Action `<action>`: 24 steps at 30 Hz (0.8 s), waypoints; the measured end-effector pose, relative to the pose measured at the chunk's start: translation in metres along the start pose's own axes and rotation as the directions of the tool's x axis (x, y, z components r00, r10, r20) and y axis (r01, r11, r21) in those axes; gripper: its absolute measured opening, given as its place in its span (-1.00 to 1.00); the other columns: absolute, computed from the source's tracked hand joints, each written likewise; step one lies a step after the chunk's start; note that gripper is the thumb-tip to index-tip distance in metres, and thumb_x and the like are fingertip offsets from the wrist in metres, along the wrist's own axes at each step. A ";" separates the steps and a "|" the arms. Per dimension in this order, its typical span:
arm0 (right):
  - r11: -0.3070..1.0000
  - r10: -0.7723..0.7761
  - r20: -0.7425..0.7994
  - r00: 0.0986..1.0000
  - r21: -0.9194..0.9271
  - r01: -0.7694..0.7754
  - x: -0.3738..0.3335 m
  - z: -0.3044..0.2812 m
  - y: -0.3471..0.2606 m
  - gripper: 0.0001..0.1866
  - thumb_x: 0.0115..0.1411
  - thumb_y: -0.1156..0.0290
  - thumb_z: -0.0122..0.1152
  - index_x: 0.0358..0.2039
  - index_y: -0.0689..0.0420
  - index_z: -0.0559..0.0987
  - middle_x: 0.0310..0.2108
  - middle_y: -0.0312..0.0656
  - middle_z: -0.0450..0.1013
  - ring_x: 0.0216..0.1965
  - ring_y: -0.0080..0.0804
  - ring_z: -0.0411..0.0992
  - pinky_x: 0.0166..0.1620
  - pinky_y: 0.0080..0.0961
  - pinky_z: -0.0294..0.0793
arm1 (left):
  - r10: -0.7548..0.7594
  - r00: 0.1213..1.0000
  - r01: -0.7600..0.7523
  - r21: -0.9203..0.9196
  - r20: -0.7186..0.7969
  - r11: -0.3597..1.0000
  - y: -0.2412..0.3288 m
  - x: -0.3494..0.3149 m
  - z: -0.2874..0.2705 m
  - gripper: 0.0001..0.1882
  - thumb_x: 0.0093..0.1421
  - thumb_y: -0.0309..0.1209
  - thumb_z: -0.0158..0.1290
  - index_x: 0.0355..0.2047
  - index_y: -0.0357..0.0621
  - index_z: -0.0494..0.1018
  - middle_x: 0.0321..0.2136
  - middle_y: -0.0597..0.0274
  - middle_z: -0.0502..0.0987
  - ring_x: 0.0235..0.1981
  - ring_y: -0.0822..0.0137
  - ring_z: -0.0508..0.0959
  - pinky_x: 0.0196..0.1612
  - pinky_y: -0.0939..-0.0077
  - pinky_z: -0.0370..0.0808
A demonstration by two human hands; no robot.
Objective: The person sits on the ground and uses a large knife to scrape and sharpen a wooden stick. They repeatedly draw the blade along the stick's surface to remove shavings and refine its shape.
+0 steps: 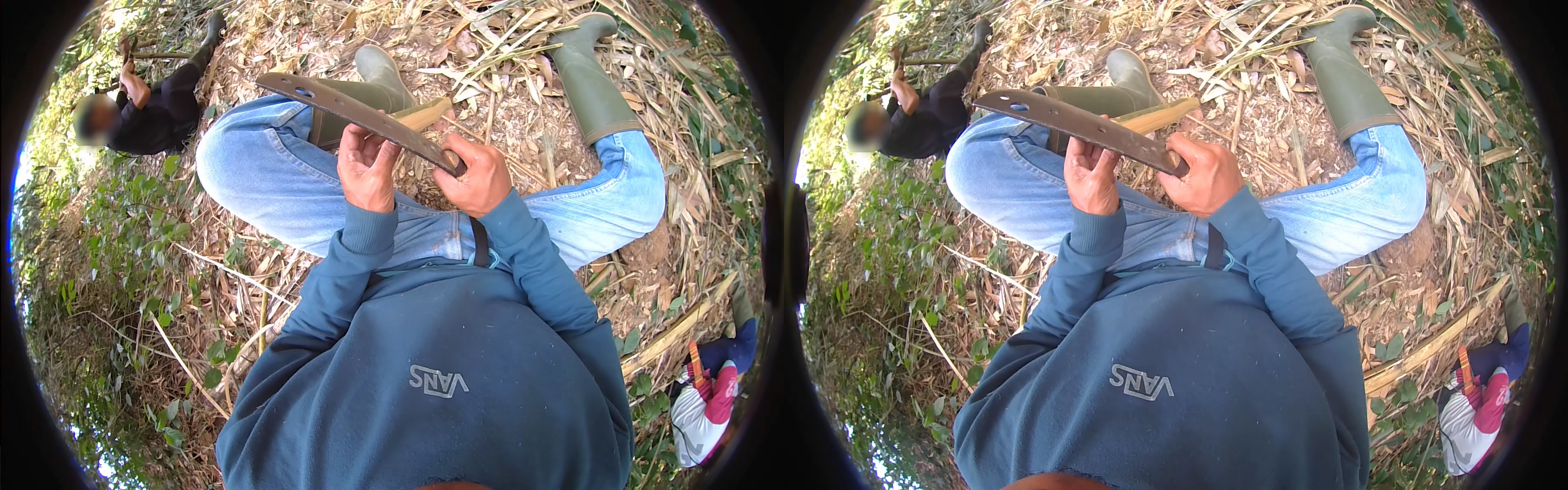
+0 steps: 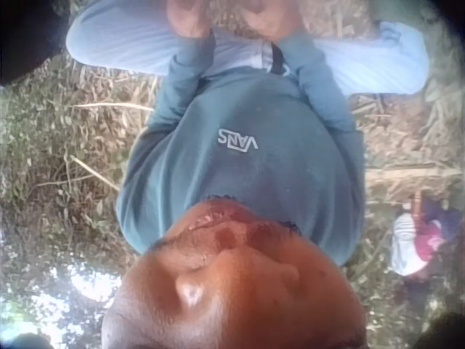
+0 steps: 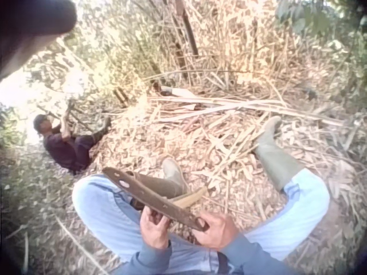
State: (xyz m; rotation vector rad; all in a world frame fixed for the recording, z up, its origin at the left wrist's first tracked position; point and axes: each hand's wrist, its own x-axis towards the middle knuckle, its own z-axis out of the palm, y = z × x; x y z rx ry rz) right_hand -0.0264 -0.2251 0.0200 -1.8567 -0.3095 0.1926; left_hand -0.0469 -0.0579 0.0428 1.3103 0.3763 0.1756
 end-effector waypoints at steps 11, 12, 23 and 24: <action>1.000 -0.017 -0.026 1.000 0.002 0.017 -0.003 0.000 0.003 -0.82 -0.05 0.42 0.25 -0.42 0.19 0.50 -0.65 -0.01 0.39 -0.60 -0.03 0.45 -0.47 -0.28 0.40 | -0.001 1.000 0.001 0.068 0.004 0.998 -0.003 -0.002 0.001 -0.58 0.22 -0.65 0.07 0.11 -0.32 0.33 -0.04 0.12 0.49 -0.06 0.33 0.53 -0.03 0.49 0.51; 1.000 -0.020 -0.028 0.999 -0.011 0.019 -0.003 0.001 0.005 -0.82 -0.05 0.43 0.25 -0.42 0.19 0.50 -0.65 0.00 0.40 -0.59 -0.03 0.45 -0.47 -0.29 0.40 | -0.001 1.000 0.001 0.069 0.005 0.998 -0.003 -0.001 0.001 -0.58 0.22 -0.65 0.07 0.10 -0.32 0.33 -0.05 0.12 0.49 -0.06 0.33 0.53 -0.03 0.50 0.51; 0.999 0.003 -0.060 0.998 -0.033 -0.005 0.000 -0.004 0.016 -0.81 -0.04 0.43 0.27 -0.41 0.20 0.50 -0.64 -0.02 0.39 -0.60 -0.09 0.45 -0.46 -0.32 0.40 | 0.816 0.439 -0.860 0.440 0.375 0.260 0.108 0.030 0.013 -0.50 0.17 -0.53 0.13 0.13 -0.30 0.30 0.02 -0.04 0.43 0.05 0.13 0.46 0.17 0.32 0.40; 0.999 0.014 -0.053 0.998 -0.036 -0.016 -0.003 -0.006 0.016 -0.81 -0.04 0.43 0.27 -0.40 0.20 0.51 -0.64 -0.02 0.40 -0.60 -0.08 0.45 -0.47 -0.31 0.40 | 0.842 0.333 -0.891 0.434 0.425 0.134 0.127 0.040 0.012 -0.51 0.21 -0.50 0.10 0.14 -0.30 0.29 0.04 -0.05 0.43 0.03 0.13 0.46 0.14 0.33 0.41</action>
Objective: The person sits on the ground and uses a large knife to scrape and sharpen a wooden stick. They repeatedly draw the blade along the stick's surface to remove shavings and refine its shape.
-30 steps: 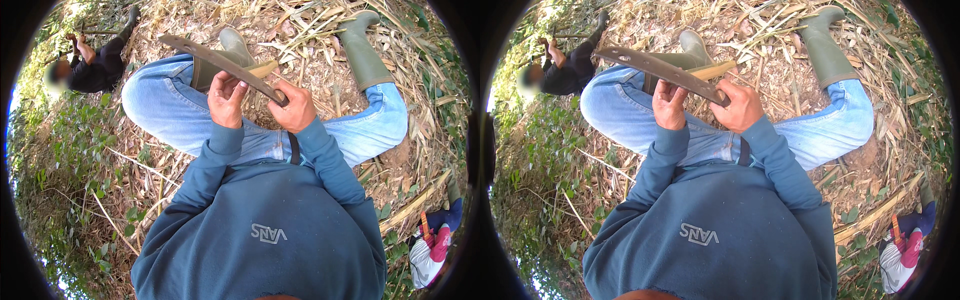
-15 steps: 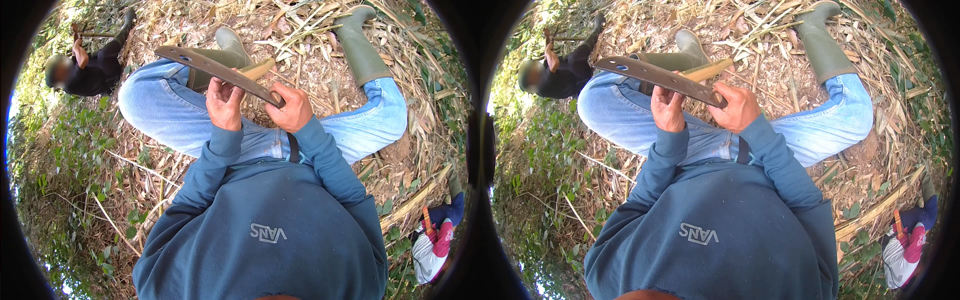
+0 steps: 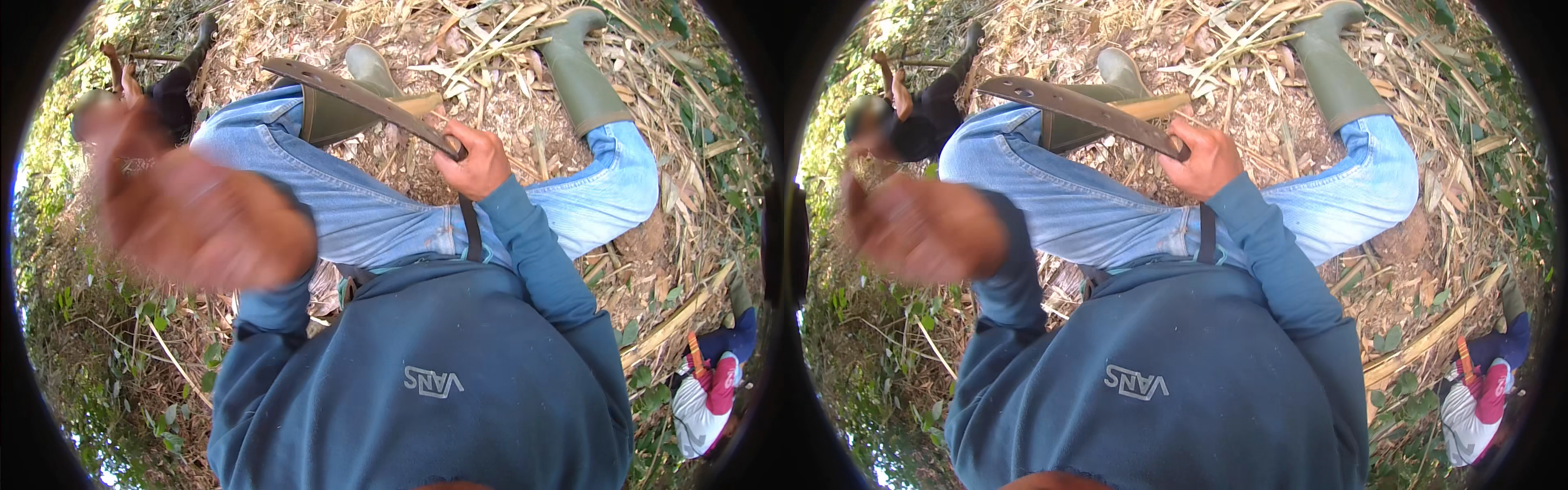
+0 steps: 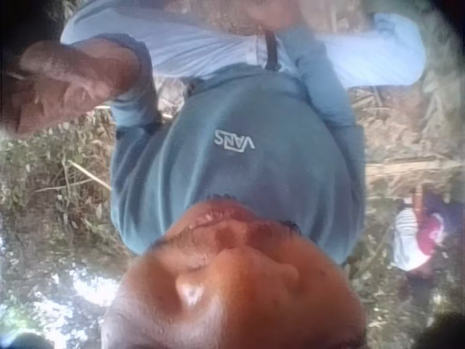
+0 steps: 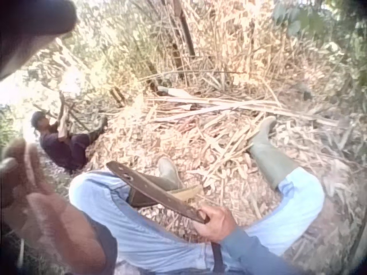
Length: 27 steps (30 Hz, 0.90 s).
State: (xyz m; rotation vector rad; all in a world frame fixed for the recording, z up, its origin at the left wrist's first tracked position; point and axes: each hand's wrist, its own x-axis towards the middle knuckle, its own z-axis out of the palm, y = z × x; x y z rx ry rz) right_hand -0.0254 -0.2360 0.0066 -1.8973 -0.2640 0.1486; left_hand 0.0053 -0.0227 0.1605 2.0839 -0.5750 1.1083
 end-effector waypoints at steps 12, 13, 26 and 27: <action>0.952 0.289 0.041 0.956 -0.121 -0.283 -0.005 0.000 0.051 -0.76 -0.01 0.31 0.23 -0.39 0.21 0.54 -0.65 0.02 0.42 -0.53 0.06 0.47 -0.39 -0.17 0.43 | 0.111 0.904 -0.293 0.410 0.412 0.864 -0.095 -0.003 0.089 -0.66 0.36 -0.33 -0.01 0.02 -0.31 0.37 -0.10 -0.03 0.46 -0.17 0.28 0.50 -0.15 0.47 0.52; 0.944 0.297 0.044 0.954 -0.161 -0.287 -0.009 0.002 0.051 -0.74 -0.01 0.26 0.22 -0.39 0.20 0.53 -0.65 0.02 0.42 -0.52 0.07 0.48 -0.37 -0.15 0.43 | -0.093 0.944 0.034 0.186 0.318 0.982 -0.086 -0.011 0.081 -0.65 0.32 -0.36 0.04 0.03 -0.34 0.35 -0.12 -0.02 0.43 -0.18 0.35 0.43 -0.15 0.47 0.49; 0.624 0.737 0.137 0.662 -0.516 -0.587 0.029 0.017 0.140 -0.57 0.02 0.16 0.22 -0.12 0.10 0.64 -0.19 0.10 0.58 -0.12 0.02 0.55 0.02 -0.18 0.50 | -0.937 0.287 0.942 -0.236 0.201 0.239 -0.064 -0.135 0.037 -0.70 0.25 -0.47 0.16 -0.05 -0.27 0.40 -0.16 0.23 0.49 -0.18 0.46 0.48 -0.09 0.59 0.43; 0.574 0.782 0.136 0.608 -0.539 -0.617 0.033 0.017 0.149 -0.56 0.01 0.14 0.22 -0.12 0.09 0.64 -0.16 0.07 0.57 -0.10 0.01 0.54 0.03 -0.20 0.49 | -0.957 0.206 0.936 -0.328 0.204 0.131 -0.062 -0.134 0.035 -0.70 0.25 -0.46 0.15 -0.04 -0.27 0.39 -0.15 0.21 0.49 -0.16 0.43 0.49 -0.07 0.55 0.44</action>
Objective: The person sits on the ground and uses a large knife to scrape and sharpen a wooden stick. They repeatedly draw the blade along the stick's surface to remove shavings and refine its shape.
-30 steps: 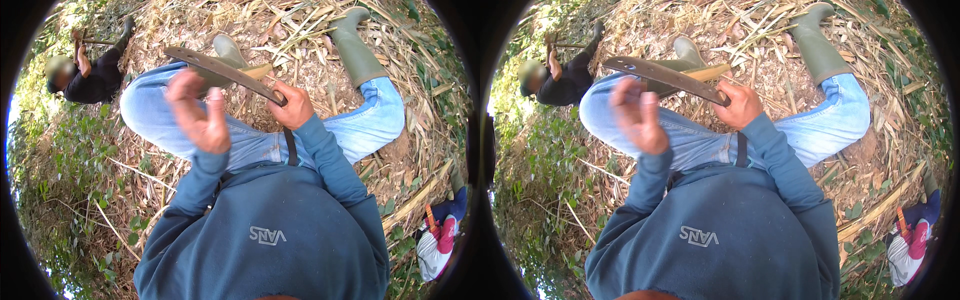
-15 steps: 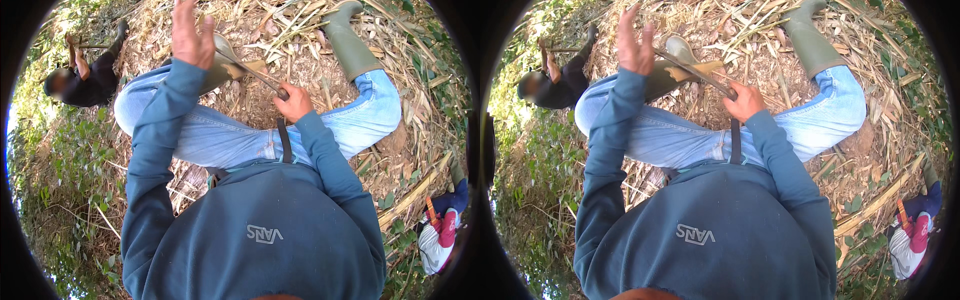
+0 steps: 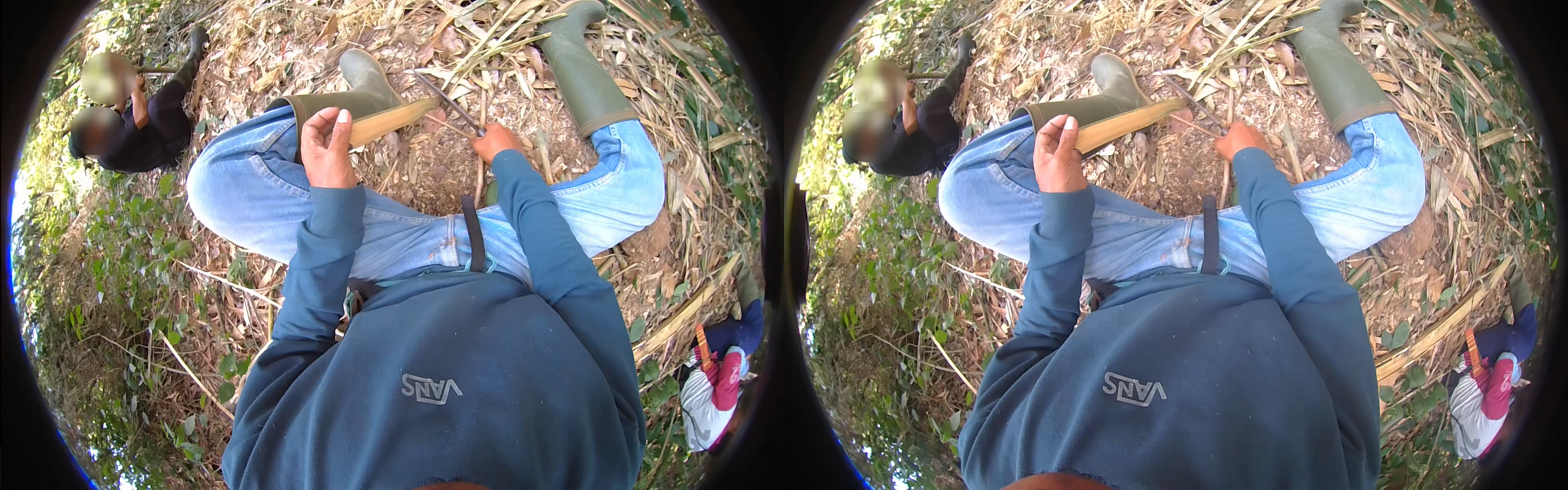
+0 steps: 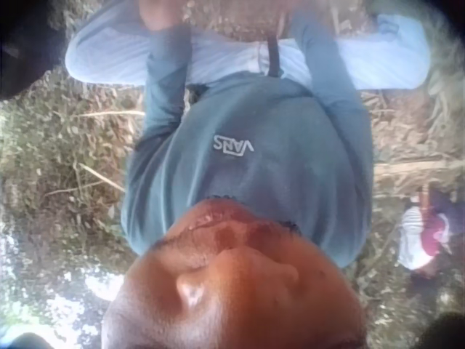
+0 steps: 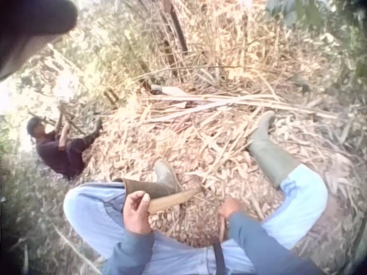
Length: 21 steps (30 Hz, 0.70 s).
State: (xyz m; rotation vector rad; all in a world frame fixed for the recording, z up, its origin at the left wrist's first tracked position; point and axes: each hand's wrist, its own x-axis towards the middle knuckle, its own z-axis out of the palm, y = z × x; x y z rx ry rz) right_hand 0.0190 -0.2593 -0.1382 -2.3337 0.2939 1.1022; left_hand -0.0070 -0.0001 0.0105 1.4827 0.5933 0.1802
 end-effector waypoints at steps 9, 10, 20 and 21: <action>0.968 -0.164 -0.174 0.971 0.163 0.192 -0.040 -0.023 -0.012 -0.62 -0.02 0.09 0.18 -0.36 0.17 0.59 -0.41 0.08 0.54 -0.30 0.03 0.53 -0.19 -0.14 0.46 | -0.156 0.988 0.153 -0.245 0.008 0.957 0.011 -0.048 0.000 -0.53 0.31 -0.47 0.03 0.19 -0.35 0.26 0.12 -0.06 0.42 0.17 0.17 0.43 0.26 0.24 0.37; 0.955 -0.185 -0.169 0.968 0.201 0.218 -0.054 -0.031 -0.023 -0.62 -0.02 0.10 0.18 -0.36 0.18 0.59 -0.43 0.07 0.54 -0.33 0.02 0.53 -0.20 -0.14 0.46 | -0.152 0.988 0.150 -0.270 0.013 0.951 0.011 -0.050 -0.001 -0.53 0.32 -0.48 0.03 0.20 -0.37 0.27 0.14 -0.08 0.41 0.16 0.17 0.44 0.26 0.27 0.37; 0.670 -0.552 -0.352 0.756 0.353 0.653 -0.152 -0.036 -0.070 -0.76 -0.01 0.34 0.26 -0.33 0.15 0.55 -0.63 0.01 0.45 -0.55 -0.01 0.50 -0.44 -0.23 0.45 | -0.050 0.984 0.072 -0.122 0.170 0.990 0.005 -0.060 0.014 -0.53 0.37 -0.45 -0.02 0.24 -0.37 0.27 0.18 0.05 0.39 0.10 0.29 0.47 0.15 0.42 0.45; 0.658 -0.579 -0.353 0.735 0.329 0.677 -0.155 -0.035 -0.071 -0.77 -0.02 0.35 0.27 -0.34 0.15 0.54 -0.63 0.01 0.45 -0.54 0.00 0.50 -0.44 -0.22 0.45 | -0.024 0.983 0.048 -0.124 0.183 0.991 0.004 -0.062 0.017 -0.53 0.37 -0.44 -0.02 0.24 -0.37 0.26 0.18 0.06 0.39 0.10 0.31 0.47 0.15 0.44 0.45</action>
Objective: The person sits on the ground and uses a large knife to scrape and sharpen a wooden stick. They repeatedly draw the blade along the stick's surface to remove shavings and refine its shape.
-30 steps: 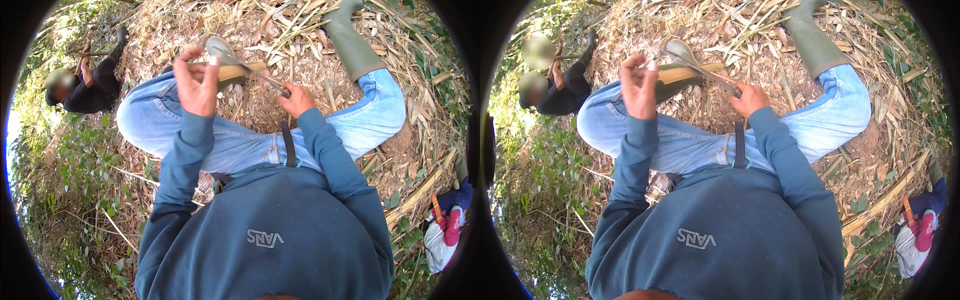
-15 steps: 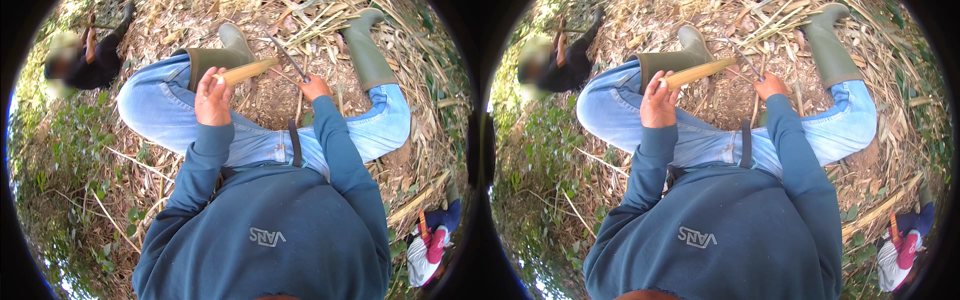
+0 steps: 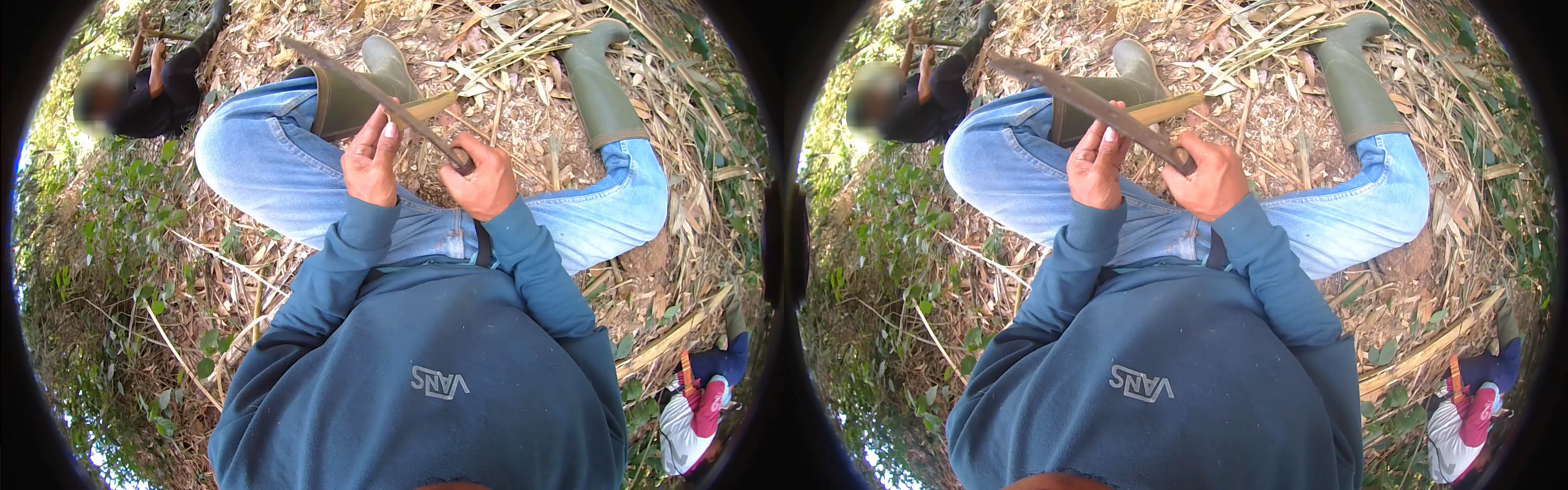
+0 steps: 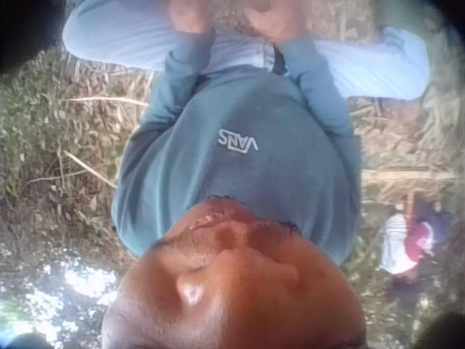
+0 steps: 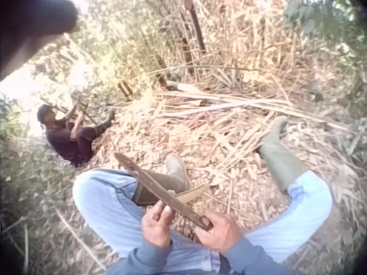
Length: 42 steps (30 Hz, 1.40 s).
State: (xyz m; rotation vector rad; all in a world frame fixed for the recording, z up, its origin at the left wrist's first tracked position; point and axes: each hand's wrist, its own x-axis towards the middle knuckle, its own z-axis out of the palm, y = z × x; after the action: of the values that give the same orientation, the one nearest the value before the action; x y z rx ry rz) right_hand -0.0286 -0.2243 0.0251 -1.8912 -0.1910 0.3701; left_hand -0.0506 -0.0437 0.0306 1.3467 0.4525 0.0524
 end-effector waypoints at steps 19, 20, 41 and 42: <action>0.992 -0.122 -0.058 0.991 0.014 0.123 -0.004 0.009 0.010 -0.78 -0.05 0.38 0.33 -0.39 0.14 0.51 -0.61 -0.01 0.45 -0.56 0.00 0.49 -0.49 -0.22 0.42 | 0.071 0.996 -0.071 0.002 0.053 0.997 -0.010 -0.008 0.009 -0.50 0.34 -0.45 0.04 0.25 -0.37 0.26 0.23 0.06 0.35 0.10 0.33 0.46 0.08 0.50 0.44; 0.991 -0.134 -0.064 0.989 0.008 0.134 -0.003 0.009 0.011 -0.78 -0.05 0.38 0.33 -0.39 0.14 0.51 -0.61 0.00 0.45 -0.56 0.01 0.49 -0.49 -0.22 0.42 | 0.073 0.996 -0.073 0.007 0.050 0.997 -0.010 -0.008 0.009 -0.50 0.34 -0.45 0.04 0.25 -0.37 0.26 0.23 0.06 0.35 0.10 0.34 0.46 0.07 0.50 0.44; 0.992 -0.128 -0.083 0.988 -0.035 0.125 0.001 0.017 0.018 -0.77 -0.04 0.35 0.32 -0.36 0.12 0.54 -0.65 -0.01 0.45 -0.57 0.03 0.48 -0.46 -0.15 0.43 | 0.908 0.089 -0.889 0.443 0.410 -0.113 0.179 0.021 0.024 -0.39 0.23 -0.51 -0.02 0.28 -0.37 0.11 0.27 -0.17 0.20 0.33 -0.01 0.15 0.36 0.09 0.07; 0.992 -0.128 -0.076 0.989 -0.026 0.126 0.001 0.018 0.016 -0.77 -0.04 0.34 0.31 -0.36 0.12 0.54 -0.65 -0.01 0.45 -0.57 0.04 0.48 -0.46 -0.14 0.43 | 0.850 0.175 -0.856 0.503 0.496 -0.117 0.172 0.034 0.024 -0.36 0.23 -0.48 0.00 0.29 -0.35 0.09 0.27 -0.15 0.19 0.33 -0.02 0.13 0.35 0.07 0.05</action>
State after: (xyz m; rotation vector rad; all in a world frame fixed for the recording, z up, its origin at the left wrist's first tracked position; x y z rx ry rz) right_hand -0.0345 -0.2139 0.0041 -1.8993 -0.2628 0.2090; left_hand 0.0261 -0.0155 0.1870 2.2674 -0.6870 1.1442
